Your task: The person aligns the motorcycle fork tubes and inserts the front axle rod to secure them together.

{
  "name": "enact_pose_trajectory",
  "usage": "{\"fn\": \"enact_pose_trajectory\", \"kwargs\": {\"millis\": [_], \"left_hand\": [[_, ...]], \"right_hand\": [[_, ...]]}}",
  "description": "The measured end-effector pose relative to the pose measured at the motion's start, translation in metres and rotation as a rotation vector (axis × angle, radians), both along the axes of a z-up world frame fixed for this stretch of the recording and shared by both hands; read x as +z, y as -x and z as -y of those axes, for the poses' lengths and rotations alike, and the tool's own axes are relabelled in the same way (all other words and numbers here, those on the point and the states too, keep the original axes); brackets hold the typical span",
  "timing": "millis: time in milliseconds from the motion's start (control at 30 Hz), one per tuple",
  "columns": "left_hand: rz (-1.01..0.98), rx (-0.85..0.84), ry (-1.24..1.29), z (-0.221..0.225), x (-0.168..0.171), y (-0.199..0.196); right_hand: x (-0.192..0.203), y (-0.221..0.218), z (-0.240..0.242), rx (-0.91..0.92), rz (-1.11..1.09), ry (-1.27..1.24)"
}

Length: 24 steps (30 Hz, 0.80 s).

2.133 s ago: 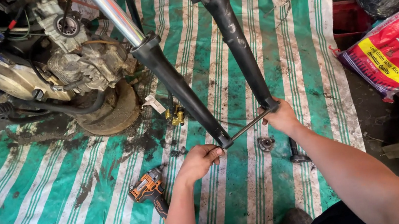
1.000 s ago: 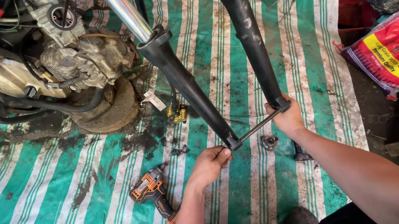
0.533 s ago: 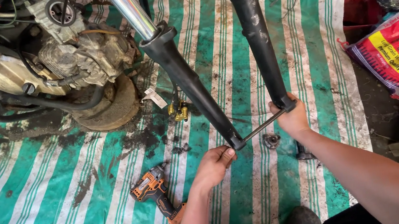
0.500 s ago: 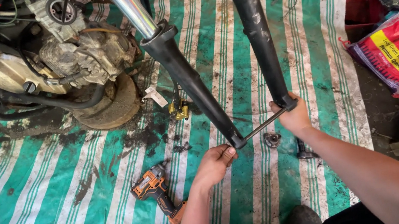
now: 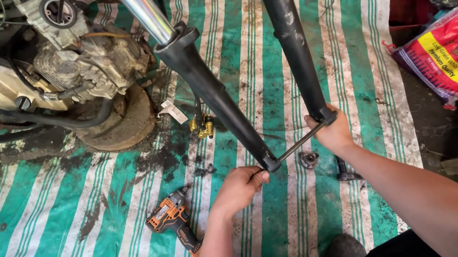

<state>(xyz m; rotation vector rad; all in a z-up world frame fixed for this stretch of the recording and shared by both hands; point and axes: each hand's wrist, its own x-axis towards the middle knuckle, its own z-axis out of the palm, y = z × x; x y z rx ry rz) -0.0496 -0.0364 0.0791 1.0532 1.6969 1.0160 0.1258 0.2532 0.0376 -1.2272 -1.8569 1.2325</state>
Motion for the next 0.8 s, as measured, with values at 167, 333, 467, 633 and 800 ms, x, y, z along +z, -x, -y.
{"fn": "enact_pose_trajectory", "kwargs": {"millis": [167,333,467,633,800], "left_hand": [[0.004,-0.034,0.048,0.002,0.004,0.004],[-0.035,-0.003,0.053,0.003,0.001,0.002],[-0.056,0.105,0.047,0.005,-0.016,-0.007],[0.473,0.258,-0.111,-0.008,-0.067,-0.026],[0.180,0.152,-0.041,0.001,-0.045,-0.015]], "right_hand": [[0.007,-0.005,0.005,-0.036,0.060,-0.029],[0.013,-0.004,0.008,0.079,0.061,0.064],[0.020,-0.003,0.012,0.092,0.039,0.088],[0.031,-0.002,0.017,0.084,0.050,0.074],[0.028,-0.002,0.014,0.089,0.074,0.068]]}}
